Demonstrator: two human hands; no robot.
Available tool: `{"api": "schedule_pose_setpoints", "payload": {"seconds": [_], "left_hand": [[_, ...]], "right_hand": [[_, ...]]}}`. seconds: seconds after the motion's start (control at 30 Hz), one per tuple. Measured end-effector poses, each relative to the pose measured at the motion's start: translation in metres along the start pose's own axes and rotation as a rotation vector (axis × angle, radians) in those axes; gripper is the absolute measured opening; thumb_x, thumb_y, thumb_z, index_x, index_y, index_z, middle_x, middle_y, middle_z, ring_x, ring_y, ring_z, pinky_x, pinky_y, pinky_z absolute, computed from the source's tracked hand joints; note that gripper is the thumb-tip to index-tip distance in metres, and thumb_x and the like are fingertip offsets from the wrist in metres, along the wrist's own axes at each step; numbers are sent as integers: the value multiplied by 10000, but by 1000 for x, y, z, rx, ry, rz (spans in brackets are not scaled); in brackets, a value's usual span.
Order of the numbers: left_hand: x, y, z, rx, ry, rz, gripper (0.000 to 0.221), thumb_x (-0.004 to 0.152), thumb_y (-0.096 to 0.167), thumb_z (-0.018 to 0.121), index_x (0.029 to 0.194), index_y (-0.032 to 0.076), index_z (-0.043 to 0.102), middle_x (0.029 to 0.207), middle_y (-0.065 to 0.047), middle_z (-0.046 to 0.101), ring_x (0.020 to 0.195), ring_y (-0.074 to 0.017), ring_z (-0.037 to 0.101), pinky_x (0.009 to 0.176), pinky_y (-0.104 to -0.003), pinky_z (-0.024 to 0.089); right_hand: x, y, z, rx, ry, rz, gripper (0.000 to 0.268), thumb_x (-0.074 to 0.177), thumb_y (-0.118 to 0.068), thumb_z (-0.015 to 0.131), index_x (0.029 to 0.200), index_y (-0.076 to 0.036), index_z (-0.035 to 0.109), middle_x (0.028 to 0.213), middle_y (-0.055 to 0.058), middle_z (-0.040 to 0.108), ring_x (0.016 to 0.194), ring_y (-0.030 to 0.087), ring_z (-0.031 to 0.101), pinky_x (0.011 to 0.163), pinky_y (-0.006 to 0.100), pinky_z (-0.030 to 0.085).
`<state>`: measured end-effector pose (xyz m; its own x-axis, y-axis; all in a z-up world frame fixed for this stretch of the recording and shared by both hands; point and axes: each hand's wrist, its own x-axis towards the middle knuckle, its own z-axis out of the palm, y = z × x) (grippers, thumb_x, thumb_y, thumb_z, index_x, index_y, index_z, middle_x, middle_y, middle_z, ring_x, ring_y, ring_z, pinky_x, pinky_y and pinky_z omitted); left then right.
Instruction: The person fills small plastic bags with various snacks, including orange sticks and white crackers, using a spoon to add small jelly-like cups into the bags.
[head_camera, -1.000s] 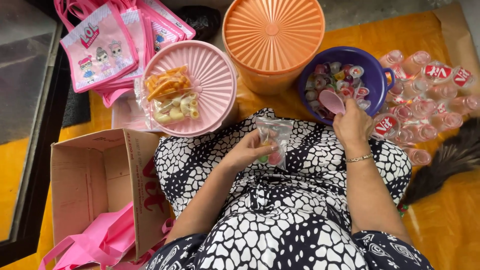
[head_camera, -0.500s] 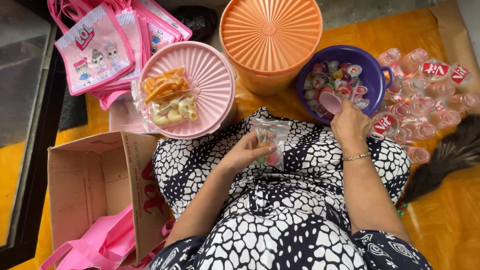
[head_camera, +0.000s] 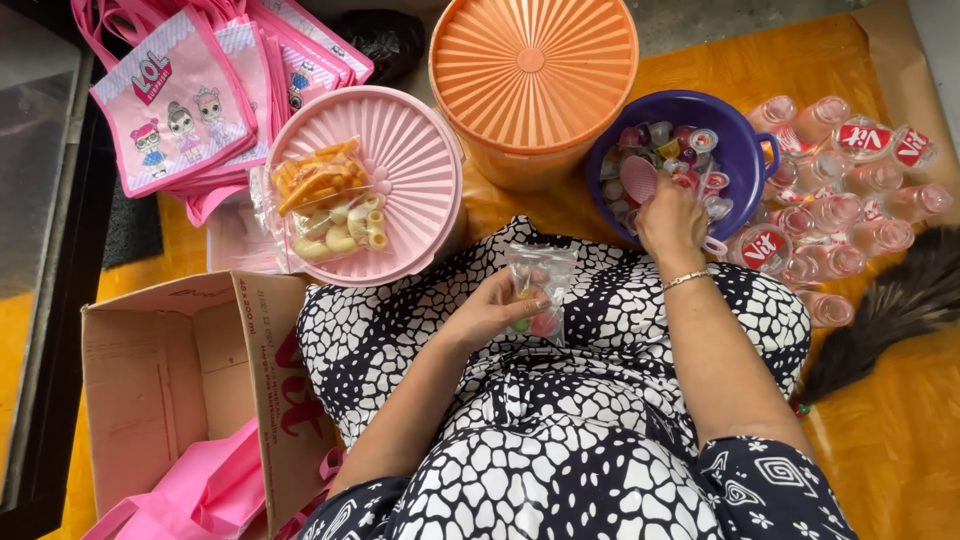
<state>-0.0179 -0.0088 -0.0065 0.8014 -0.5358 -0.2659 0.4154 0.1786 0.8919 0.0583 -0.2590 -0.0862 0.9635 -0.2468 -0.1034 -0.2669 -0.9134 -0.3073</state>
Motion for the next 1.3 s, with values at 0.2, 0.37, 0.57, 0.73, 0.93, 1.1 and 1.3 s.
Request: {"api": "schedule_pose_setpoints", "payload": {"seconds": [0.2, 0.37, 0.57, 0.73, 0.93, 1.1, 1.3], "left_hand": [[3, -5, -2, -20, -6, 2, 271, 725, 48, 666, 942, -8, 514, 719, -75, 593, 563, -82, 545, 495, -197, 446], [3, -9, -3, -24, -24, 2, 271, 732, 48, 659, 955, -8, 515, 715, -81, 599, 557, -85, 551, 485, -197, 446], [0, -6, 2, -41, -27, -3, 274, 729, 32, 653, 962, -15, 516, 714, -89, 603, 553, -91, 559, 489, -200, 456], [0, -4, 3, -27, -20, -21, 265, 729, 24, 650, 955, -12, 517, 715, -90, 598, 544, -87, 549, 475, -190, 446], [6, -4, 5, -13, -30, -39, 286, 728, 45, 656, 962, -16, 504, 727, -95, 598, 549, -86, 551, 468, -191, 444], [7, -5, 5, -16, -25, -46, 279, 728, 37, 655, 961, -16, 510, 729, -97, 597, 543, -94, 554, 479, -199, 452], [9, -8, 3, -1, -28, -35, 276, 736, 36, 646, 963, -18, 498, 737, -98, 594, 549, -90, 551, 485, -204, 457]], "right_hand": [[-11, -5, -11, 31, 41, -76, 356, 823, -98, 382, 1152, -17, 493, 922, 220, 597, 854, 392, 580, 737, 490, 438], [-8, -8, -5, -49, 63, -174, 373, 803, -118, 410, 1165, -112, 501, 959, 167, 579, 855, 375, 581, 730, 491, 452], [17, 4, 19, 17, 52, -124, 330, 813, -154, 402, 1119, -133, 525, 904, 154, 597, 847, 370, 582, 710, 489, 456], [24, 15, 20, 101, -109, 54, 355, 826, -278, 424, 1151, -186, 530, 961, 167, 608, 949, 370, 546, 783, 489, 427], [18, 12, 7, 199, -115, 85, 371, 816, -303, 480, 1151, -161, 549, 996, 175, 596, 978, 376, 525, 792, 490, 416], [-3, 2, -12, 124, -32, 67, 379, 849, -186, 417, 1202, -82, 503, 979, 235, 587, 934, 400, 545, 798, 487, 410], [-16, -17, -40, 28, -14, -10, 399, 831, -87, 365, 1213, -62, 477, 969, 234, 580, 914, 411, 555, 794, 505, 402]]}}
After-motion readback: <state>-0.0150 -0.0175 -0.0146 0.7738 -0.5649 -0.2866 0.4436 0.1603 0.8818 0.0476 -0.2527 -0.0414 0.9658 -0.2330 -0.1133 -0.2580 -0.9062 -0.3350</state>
